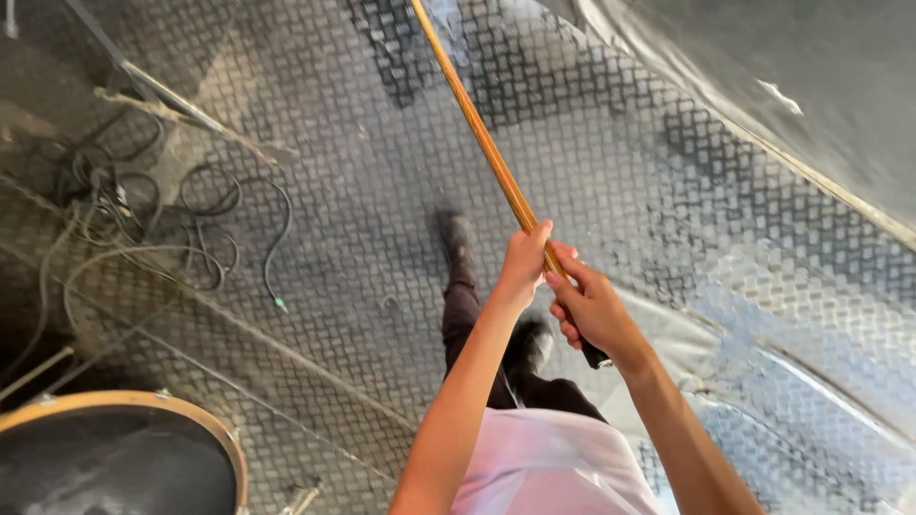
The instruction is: Mopping the textured metal floor of a stage or performance area in a restaurant.
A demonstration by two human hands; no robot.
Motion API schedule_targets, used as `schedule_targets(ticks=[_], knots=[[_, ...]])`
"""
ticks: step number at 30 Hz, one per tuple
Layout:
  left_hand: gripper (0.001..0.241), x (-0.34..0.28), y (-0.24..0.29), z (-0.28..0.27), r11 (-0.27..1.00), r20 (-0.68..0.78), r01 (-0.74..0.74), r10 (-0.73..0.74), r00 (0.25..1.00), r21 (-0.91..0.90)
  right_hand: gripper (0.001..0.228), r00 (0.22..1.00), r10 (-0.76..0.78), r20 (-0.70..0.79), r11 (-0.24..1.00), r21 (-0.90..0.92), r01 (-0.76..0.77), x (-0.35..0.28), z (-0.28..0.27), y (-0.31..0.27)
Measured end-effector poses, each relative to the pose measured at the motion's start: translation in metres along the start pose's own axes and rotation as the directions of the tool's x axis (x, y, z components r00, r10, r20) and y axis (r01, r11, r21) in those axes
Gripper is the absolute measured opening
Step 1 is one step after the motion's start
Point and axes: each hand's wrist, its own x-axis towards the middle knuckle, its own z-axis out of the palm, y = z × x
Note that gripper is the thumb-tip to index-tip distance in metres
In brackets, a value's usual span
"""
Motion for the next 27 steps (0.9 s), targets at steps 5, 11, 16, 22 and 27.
schedule_targets(ticks=[5,11,16,22,27], knots=[[0.043,-0.050,-0.087,0.038,0.999,0.038,0.045,-0.045,0.998,-0.007,0.059,0.998,0.026,-0.054,1.000,0.006,-0.026,-0.063,-0.034,0.080],[0.044,-0.063,-0.103,0.045,1.000,0.034,0.002,-0.002,0.999,-0.009,0.059,0.997,0.023,-0.079,0.999,-0.033,-0.026,-0.080,-0.035,0.088],[0.042,-0.039,-0.079,0.031,0.999,0.027,-0.029,0.030,0.999,-0.027,0.059,0.998,-0.004,-0.066,0.998,-0.056,0.000,-0.057,-0.023,0.063],[0.041,-0.004,-0.007,0.019,0.995,0.040,0.007,-0.003,0.999,-0.098,0.060,0.998,-0.016,-0.057,0.999,-0.051,0.013,-0.001,-0.004,0.009],[0.036,0.047,0.077,0.010,0.993,0.057,-0.050,0.057,0.997,-0.107,0.061,0.996,-0.047,-0.081,0.996,-0.078,0.041,0.041,0.012,-0.080]])
